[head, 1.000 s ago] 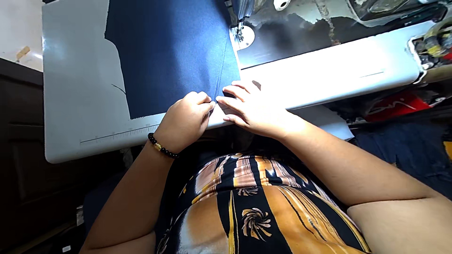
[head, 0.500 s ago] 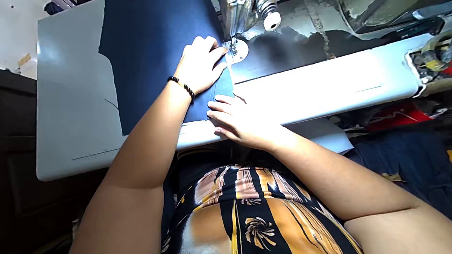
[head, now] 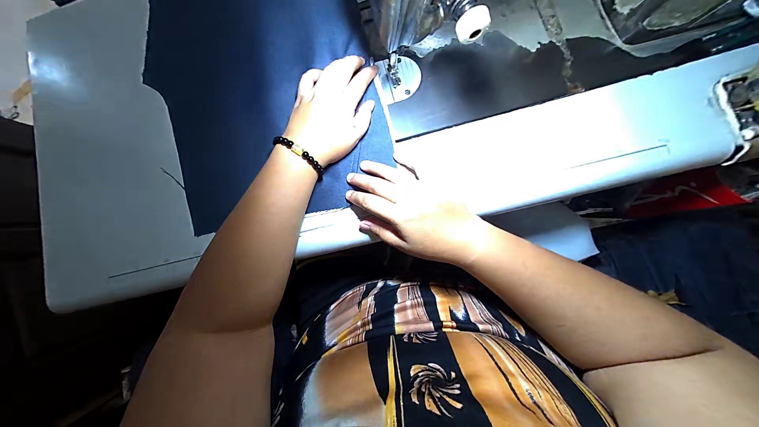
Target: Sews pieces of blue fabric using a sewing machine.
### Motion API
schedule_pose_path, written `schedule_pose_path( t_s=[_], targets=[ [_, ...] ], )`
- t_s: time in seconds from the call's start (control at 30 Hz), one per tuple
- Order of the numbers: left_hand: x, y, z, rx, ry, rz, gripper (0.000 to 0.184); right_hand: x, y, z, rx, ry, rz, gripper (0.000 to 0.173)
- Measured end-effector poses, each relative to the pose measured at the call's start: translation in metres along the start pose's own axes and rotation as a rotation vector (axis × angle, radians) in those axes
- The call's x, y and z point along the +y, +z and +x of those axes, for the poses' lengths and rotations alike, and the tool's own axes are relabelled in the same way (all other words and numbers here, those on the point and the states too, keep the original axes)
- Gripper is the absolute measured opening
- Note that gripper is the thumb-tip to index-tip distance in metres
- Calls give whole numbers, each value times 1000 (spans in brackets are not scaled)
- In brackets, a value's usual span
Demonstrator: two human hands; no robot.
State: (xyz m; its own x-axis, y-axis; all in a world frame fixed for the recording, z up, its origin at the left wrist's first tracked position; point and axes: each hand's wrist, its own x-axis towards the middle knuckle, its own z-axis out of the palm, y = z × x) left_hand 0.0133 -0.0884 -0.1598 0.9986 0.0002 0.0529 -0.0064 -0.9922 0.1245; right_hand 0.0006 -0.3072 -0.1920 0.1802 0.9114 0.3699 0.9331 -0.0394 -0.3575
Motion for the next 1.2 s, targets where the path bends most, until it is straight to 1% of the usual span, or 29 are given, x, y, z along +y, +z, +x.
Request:
schedule_pose_path(
  t_s=[0.07, 0.17, 0.3, 0.8, 0.93, 1.07, 1.13, 1.2],
  targets=[
    [1, 1, 0, 6, -6, 20, 54, 0, -1, 0, -3, 4, -7, 41],
    [0, 5, -1, 69, -6, 62, 55, 0, -1, 0, 1, 4, -10, 42],
    [1, 4, -3, 84, -22, 101, 54, 0, -1, 0, -1, 8, -8, 42],
    [3, 1, -2, 35, -39, 64, 54, 0, -1, 1, -2, 7, 0, 42],
    [2, -1, 0, 23, -49, -29, 52, 0, -1, 1, 2, 6, -4, 42],
    [-8, 2, 2, 133, -87, -266, 50, 0, -1, 1, 4, 6, -5, 41],
    [-10, 3, 4, 126, -94, -242, 44, 0, -1, 2, -5, 8, 11, 41],
    [-6, 3, 1, 74, -84, -168, 42, 3, -6, 2, -43, 20, 131, 39]
  ],
)
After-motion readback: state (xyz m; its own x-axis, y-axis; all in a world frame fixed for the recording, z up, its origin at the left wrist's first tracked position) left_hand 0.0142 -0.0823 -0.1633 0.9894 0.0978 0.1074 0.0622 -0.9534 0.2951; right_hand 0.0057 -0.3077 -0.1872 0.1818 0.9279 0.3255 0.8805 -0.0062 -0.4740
